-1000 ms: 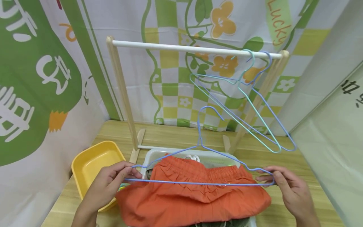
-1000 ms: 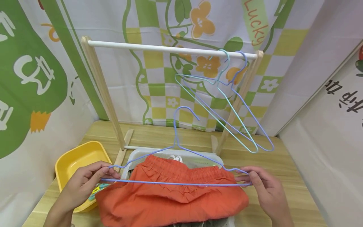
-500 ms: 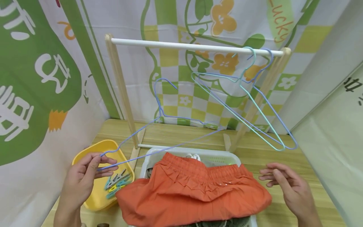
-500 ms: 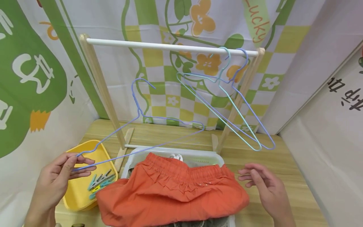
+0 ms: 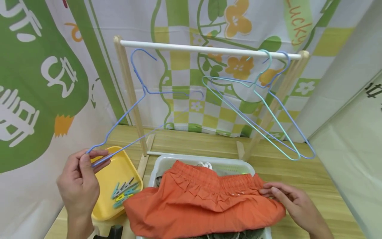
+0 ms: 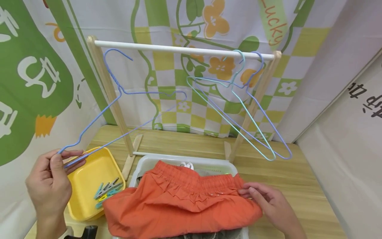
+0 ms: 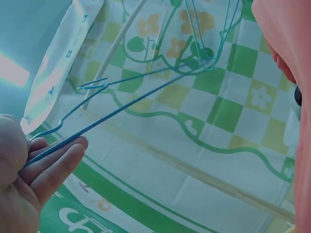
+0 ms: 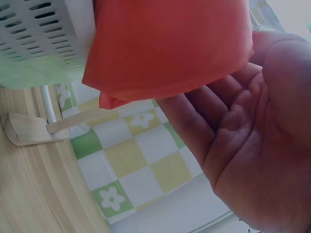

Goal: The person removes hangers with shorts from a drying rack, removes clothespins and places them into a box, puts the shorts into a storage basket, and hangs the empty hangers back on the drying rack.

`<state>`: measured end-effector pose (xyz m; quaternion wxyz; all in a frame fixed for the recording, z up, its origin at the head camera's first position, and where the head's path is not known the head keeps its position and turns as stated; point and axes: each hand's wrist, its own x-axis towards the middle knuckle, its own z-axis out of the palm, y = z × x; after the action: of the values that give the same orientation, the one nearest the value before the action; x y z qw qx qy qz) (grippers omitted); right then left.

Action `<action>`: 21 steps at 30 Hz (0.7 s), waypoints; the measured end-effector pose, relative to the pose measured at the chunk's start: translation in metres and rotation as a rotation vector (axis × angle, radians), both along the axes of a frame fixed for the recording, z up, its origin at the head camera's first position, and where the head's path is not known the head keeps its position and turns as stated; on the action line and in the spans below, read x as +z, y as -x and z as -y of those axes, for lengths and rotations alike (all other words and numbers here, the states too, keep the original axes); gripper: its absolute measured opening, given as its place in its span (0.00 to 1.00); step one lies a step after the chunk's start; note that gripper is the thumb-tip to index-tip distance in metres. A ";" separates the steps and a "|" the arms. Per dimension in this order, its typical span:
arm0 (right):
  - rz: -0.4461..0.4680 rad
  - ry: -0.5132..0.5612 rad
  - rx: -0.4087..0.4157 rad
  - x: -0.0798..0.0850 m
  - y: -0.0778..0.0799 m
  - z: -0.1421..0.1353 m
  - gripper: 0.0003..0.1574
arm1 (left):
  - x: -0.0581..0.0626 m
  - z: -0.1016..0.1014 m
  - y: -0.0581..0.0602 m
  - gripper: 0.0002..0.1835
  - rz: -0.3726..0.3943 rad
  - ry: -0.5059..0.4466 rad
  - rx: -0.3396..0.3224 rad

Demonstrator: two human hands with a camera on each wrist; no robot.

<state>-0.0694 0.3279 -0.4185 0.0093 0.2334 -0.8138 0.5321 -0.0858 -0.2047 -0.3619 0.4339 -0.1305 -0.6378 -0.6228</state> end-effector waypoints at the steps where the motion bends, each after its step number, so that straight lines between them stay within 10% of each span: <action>1: 0.021 -0.017 -0.003 0.000 -0.001 0.000 0.19 | 0.002 -0.002 0.001 0.12 -0.007 0.000 0.038; 6: 0.098 -0.073 -0.027 -0.001 -0.002 0.002 0.19 | 0.009 -0.013 0.002 0.13 -0.003 0.021 0.182; 15: 0.142 -0.112 -0.055 -0.004 -0.005 0.003 0.17 | 0.026 -0.021 0.007 0.13 -0.082 -0.071 0.229; 21: 0.152 -0.127 -0.068 -0.003 -0.006 0.003 0.17 | 0.028 -0.020 0.013 0.14 -0.051 0.044 0.324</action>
<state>-0.0636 0.3253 -0.4214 -0.0491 0.1646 -0.8518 0.4949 -0.0988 -0.1844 -0.3339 0.5418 -0.0512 -0.6527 -0.5271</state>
